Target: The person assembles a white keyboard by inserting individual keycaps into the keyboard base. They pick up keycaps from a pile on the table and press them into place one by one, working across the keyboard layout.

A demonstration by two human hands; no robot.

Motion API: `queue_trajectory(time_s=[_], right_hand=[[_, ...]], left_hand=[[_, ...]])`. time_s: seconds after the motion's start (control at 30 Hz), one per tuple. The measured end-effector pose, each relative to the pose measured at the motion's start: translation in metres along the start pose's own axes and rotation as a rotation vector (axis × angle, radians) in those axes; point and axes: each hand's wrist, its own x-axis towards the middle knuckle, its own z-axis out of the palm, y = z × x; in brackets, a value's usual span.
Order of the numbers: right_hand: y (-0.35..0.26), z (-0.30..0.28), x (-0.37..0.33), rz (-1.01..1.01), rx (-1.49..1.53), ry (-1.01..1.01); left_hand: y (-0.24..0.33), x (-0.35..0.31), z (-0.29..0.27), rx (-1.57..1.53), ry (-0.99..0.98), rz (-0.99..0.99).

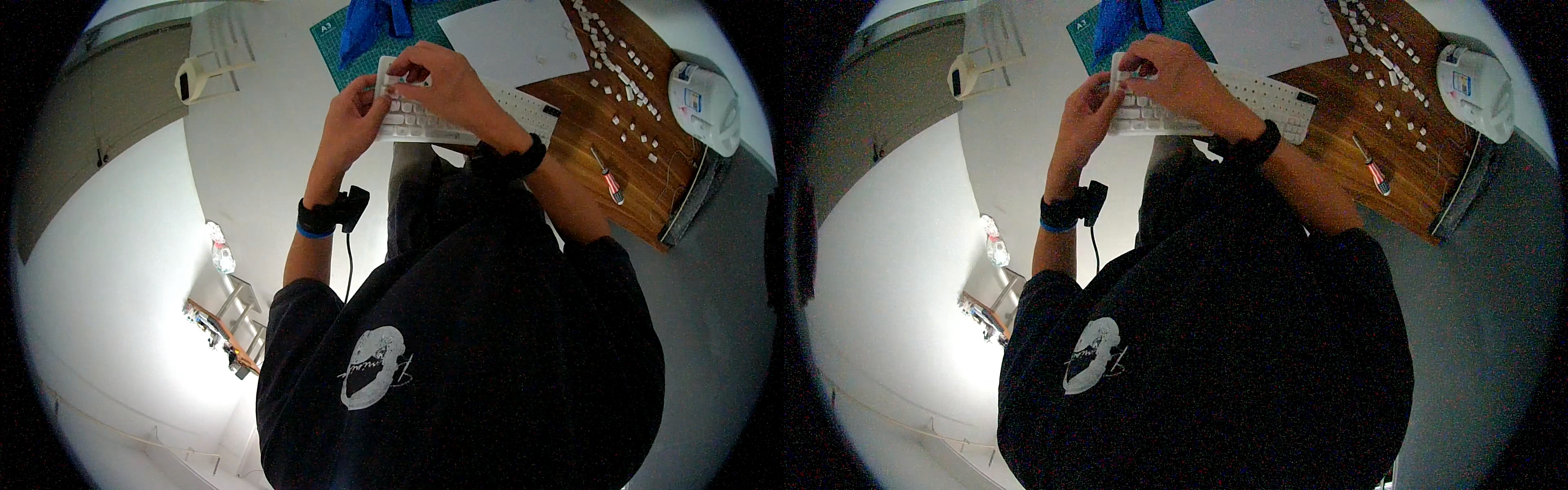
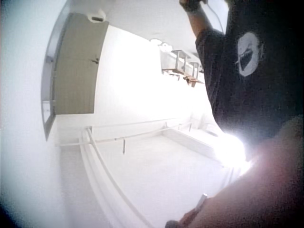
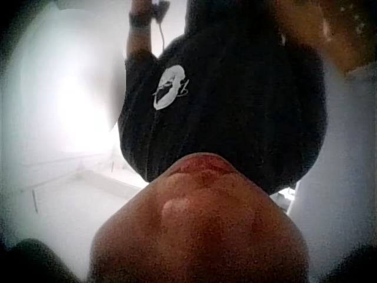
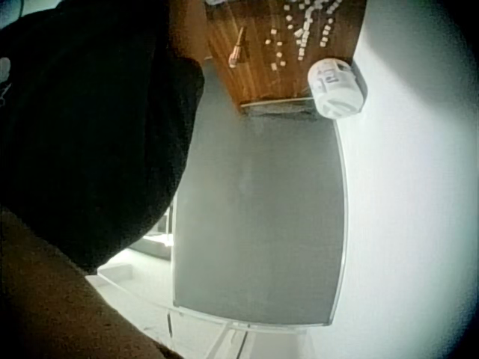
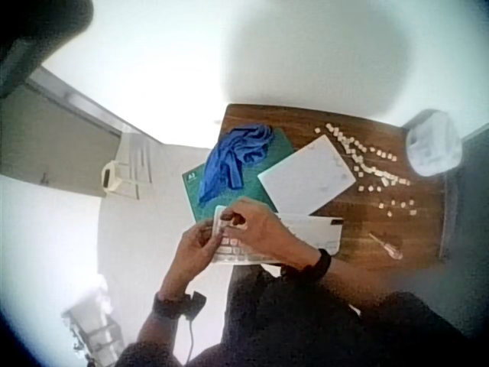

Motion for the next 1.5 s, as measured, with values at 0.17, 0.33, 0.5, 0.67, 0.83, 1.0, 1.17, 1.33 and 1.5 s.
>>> queue_trajectory(time_s=[0.17,0.33,0.5,0.67,0.83,1.0,1.17,1.33,1.5], right_hand=[[0.007,-0.002,0.004,0.033,0.008,-0.045],[0.002,-0.004,0.007,0.023,-0.016,-0.046],[0.001,-0.008,0.011,0.024,0.011,-0.041],[0.002,-0.005,0.011,0.042,0.034,-0.029],[0.004,-0.002,0.002,0.021,0.119,0.043],[0.008,-0.007,0.000,0.072,0.098,0.080],[0.014,-0.003,-0.001,0.001,0.048,0.116],[0.011,-0.001,-0.001,-0.077,-0.014,0.156],[0.009,0.002,-0.001,-0.099,0.006,0.156]], left_hand=[[0.000,0.001,0.002,0.002,0.009,0.041],[-0.001,0.003,0.004,0.038,0.061,0.112],[0.009,0.002,0.005,0.093,0.097,0.122],[0.006,0.003,0.004,0.042,0.071,0.063],[0.008,-0.001,0.001,0.003,0.015,0.019],[-0.001,0.000,0.002,-0.123,0.009,0.050],[0.002,-0.001,0.002,-0.087,0.000,0.055],[-0.001,0.000,0.001,-0.112,-0.004,0.052],[0.000,-0.001,0.000,-0.082,-0.007,0.036]])
